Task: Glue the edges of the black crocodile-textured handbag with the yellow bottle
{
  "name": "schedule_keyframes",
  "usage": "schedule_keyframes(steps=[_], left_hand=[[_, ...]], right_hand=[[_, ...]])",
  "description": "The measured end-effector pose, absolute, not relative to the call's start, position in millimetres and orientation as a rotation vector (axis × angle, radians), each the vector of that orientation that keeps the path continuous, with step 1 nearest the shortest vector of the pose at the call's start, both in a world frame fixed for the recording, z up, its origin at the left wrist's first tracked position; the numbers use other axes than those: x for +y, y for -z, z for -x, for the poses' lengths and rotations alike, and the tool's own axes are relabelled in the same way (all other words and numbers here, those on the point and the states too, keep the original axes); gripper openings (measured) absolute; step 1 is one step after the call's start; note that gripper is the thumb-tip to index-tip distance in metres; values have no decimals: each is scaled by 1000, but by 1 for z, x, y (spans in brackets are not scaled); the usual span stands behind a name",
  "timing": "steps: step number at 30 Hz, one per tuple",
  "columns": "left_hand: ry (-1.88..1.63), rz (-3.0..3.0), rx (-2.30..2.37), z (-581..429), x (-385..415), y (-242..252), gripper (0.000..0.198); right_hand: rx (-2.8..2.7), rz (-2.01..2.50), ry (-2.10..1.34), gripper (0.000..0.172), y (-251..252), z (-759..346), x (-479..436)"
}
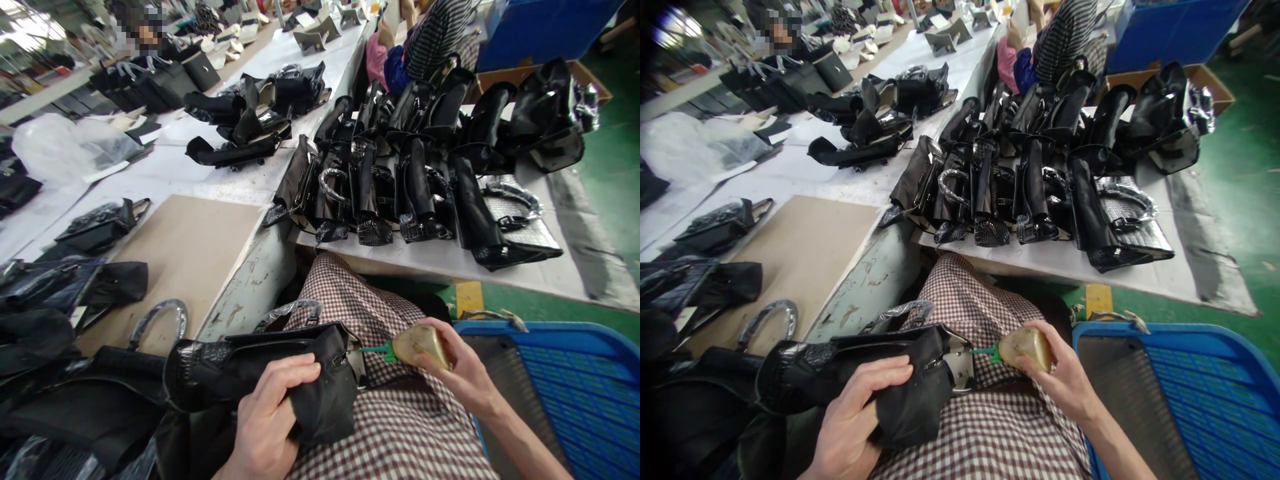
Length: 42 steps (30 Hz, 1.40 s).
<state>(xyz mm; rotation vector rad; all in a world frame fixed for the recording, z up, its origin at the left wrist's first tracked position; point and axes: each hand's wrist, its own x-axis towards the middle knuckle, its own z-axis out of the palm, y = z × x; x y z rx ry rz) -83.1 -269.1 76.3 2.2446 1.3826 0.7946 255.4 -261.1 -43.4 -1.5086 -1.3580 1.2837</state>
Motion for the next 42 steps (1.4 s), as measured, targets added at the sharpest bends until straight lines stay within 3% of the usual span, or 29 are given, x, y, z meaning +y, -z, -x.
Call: schedule_keyframes(steps=[4,9,19,29,42], left_hand=[[-809,-2256,1376,82,-268,-79,37],[-822,-2205,1406,80,-271,-80,35],[-872,-2131,1435,78,-286,-82,23],[-833,-2197,1411,80,-283,-84,25],[-832,-2200,1389,81,-291,-81,21]], right_hand=[[-1426,1478,-1184,45,41,-254,-261],[-1441,1475,-1293,40,27,-258,-257],[-1303,1617,-1195,48,38,-257,-259],[-1432,1587,-1139,44,42,-255,-263],[-1333,1641,-1315,51,32,-257,-256]])
